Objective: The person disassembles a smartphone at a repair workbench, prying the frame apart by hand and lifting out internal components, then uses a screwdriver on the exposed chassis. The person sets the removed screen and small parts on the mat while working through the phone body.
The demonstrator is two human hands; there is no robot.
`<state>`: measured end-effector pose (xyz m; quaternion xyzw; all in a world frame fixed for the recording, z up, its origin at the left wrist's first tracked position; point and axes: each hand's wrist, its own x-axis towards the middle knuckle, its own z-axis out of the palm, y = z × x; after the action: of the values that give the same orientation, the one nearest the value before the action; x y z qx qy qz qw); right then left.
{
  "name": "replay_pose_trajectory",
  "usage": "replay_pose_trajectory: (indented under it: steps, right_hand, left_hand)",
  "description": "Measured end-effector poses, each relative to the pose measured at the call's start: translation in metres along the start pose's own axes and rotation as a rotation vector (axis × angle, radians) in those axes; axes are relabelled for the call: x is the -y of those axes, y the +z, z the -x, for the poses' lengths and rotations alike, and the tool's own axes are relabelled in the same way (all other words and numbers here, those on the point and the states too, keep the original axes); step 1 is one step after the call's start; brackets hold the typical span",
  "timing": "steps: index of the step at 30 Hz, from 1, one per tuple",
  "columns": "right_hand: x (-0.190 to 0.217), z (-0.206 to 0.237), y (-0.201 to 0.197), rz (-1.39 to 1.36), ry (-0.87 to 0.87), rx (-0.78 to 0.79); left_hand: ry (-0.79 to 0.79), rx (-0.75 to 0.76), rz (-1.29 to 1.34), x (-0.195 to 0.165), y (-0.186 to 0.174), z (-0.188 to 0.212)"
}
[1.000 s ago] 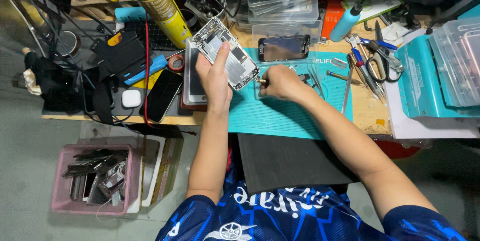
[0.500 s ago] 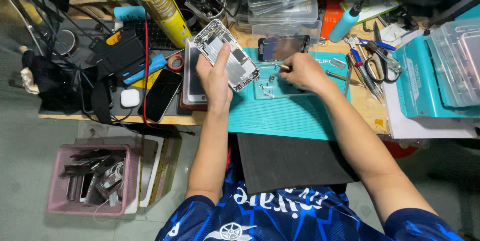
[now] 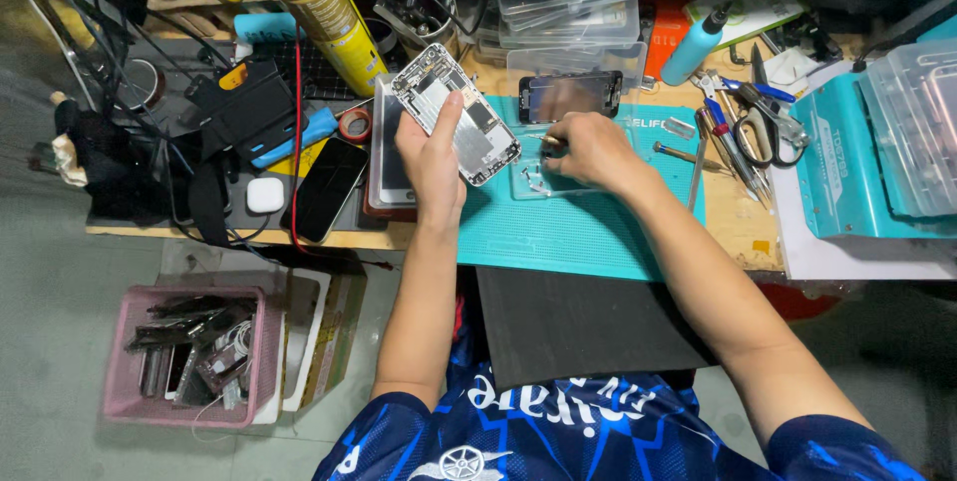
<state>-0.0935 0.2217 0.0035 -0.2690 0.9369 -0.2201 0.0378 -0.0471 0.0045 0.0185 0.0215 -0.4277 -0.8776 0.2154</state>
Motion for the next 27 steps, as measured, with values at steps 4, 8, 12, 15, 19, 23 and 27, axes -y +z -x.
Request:
replay_pose_trajectory:
  steps: [4,8,12,15,19,23,27]
  right_hand:
    - [0.006,-0.002,-0.001,0.007,-0.031,-0.042]
    - [0.011,-0.004,-0.002,0.080,0.038,0.011]
    - [0.014,-0.005,-0.002,0.069,0.005,-0.052]
    - [0.016,-0.003,-0.003,0.017,0.033,-0.046]
    - [0.015,0.002,-0.017,-0.208,0.096,-0.126]
    - [0.013,0.013,-0.048,-0.715,0.039,-0.284]
    - [0.013,0.036,-0.081,-1.048,0.187,-0.215]
  left_hand:
    - [0.006,0.002,-0.012,0.000,0.002,-0.001]
    - [-0.009,0.006,-0.013,0.000,0.009,-0.001]
    - [0.025,0.050,-0.033,-0.003,0.019,0.003]
    - [0.095,0.063,-0.061,-0.008,0.027,0.006]
    - [0.208,0.158,-0.200,-0.018,0.028,0.012]
    - [0.172,0.267,-0.538,-0.015,0.031,0.010]
    - [0.085,0.361,-0.554,-0.001,0.047,0.020]
